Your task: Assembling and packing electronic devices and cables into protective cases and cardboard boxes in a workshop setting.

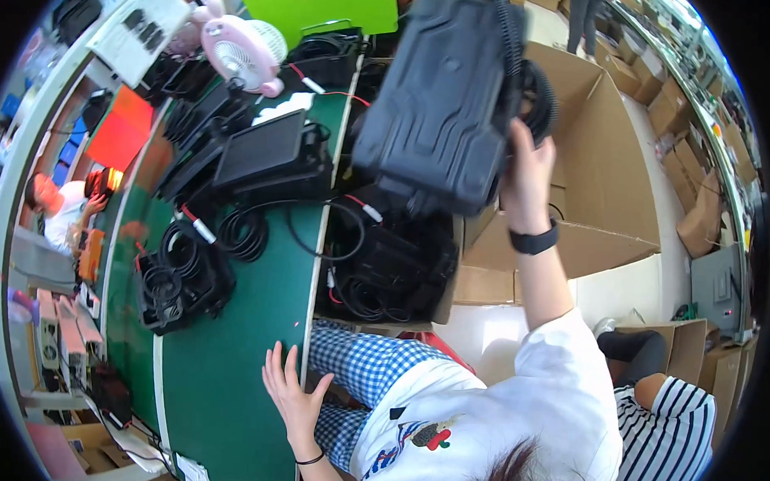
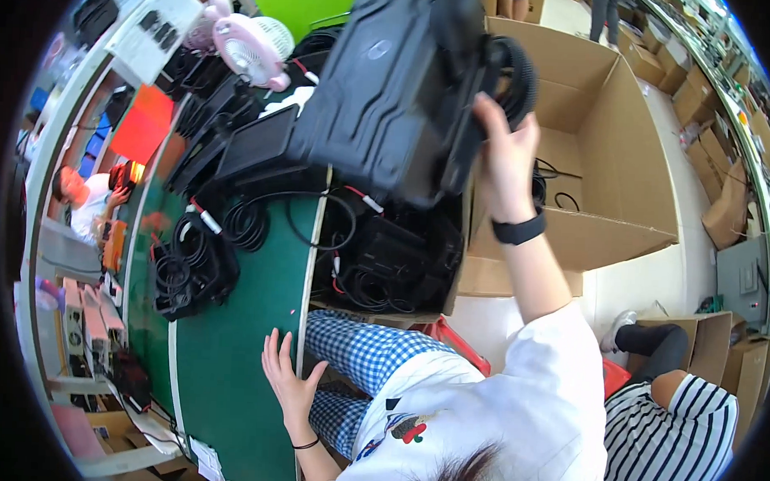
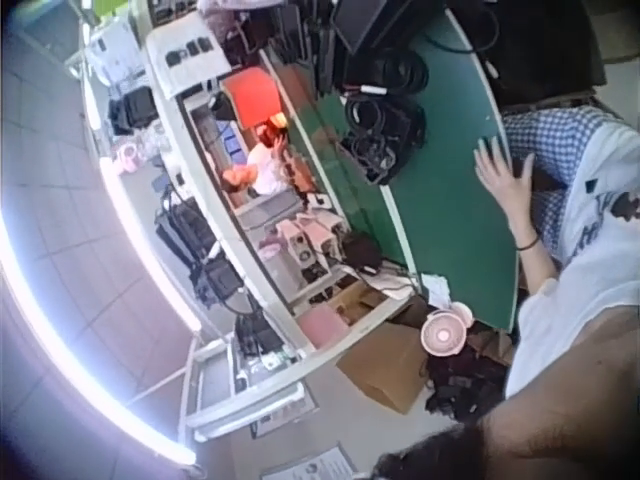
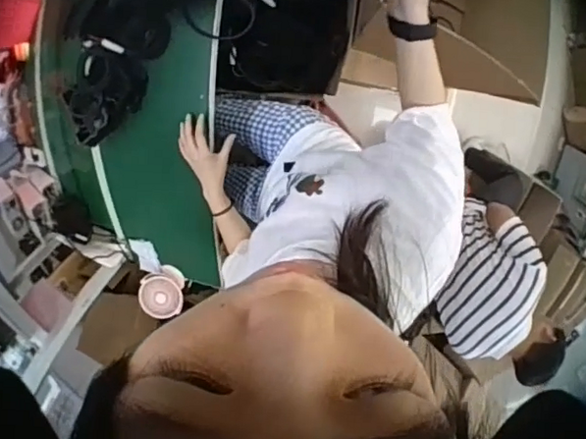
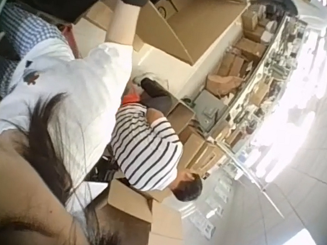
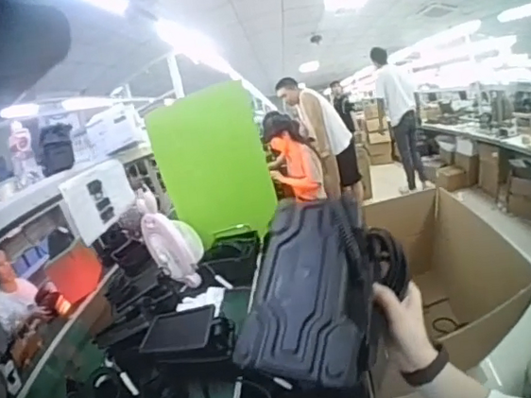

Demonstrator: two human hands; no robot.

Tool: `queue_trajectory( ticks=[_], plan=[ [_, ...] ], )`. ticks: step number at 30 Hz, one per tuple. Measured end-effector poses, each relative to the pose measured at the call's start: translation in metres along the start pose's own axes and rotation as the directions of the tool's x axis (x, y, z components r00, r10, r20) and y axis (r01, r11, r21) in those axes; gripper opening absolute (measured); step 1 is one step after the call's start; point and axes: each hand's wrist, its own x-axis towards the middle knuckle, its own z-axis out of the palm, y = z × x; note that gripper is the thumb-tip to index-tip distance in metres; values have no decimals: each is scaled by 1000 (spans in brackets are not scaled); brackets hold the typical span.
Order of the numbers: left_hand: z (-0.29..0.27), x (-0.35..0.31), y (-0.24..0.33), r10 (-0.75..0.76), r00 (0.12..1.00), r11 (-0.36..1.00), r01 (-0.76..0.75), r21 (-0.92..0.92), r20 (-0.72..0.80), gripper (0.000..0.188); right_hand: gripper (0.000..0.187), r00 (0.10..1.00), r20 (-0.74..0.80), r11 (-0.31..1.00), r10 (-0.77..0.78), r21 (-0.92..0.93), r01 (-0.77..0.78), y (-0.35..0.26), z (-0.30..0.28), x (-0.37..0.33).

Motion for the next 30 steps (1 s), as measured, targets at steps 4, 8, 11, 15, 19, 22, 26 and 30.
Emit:
queue_trajectory(
  ticks=[4,8,11,15,19,22,26,30],
  plan=[
    [12,-1,-12,-16,998,981,3,196,67,58,22,958,-182,966,-224,-173,193,-34,-61,75],
    [16,-5,-13,-26,998,969,11,245,56,60,21,924,-323,953,-206,-279,115,-46,-136,156],
    [19,-3,-12,-32,999,959,21,284,34,61,22,854,-499,938,-149,-345,-37,-30,-210,216],
    [20,-5,-18,-11,998,938,-12,346,64,59,18,664,-725,842,-184,-464,-274,8,-278,245],
    [20,-8,-26,-4,995,922,-36,387,103,59,59,502,-812,555,-296,-574,-602,35,-310,234],
    [21,-7,-30,38,995,926,-70,372,92,58,58,399,-845,423,-354,-526,-738,56,-362,230],
    [20,-6,-26,6,995,935,-42,351,104,56,47,526,-728,119,-440,-627,-770,70,-370,210],
    [19,-5,-28,15,994,938,-52,343,108,53,44,602,-635,16,-484,-694,-719,71,-375,225]
  ],
)
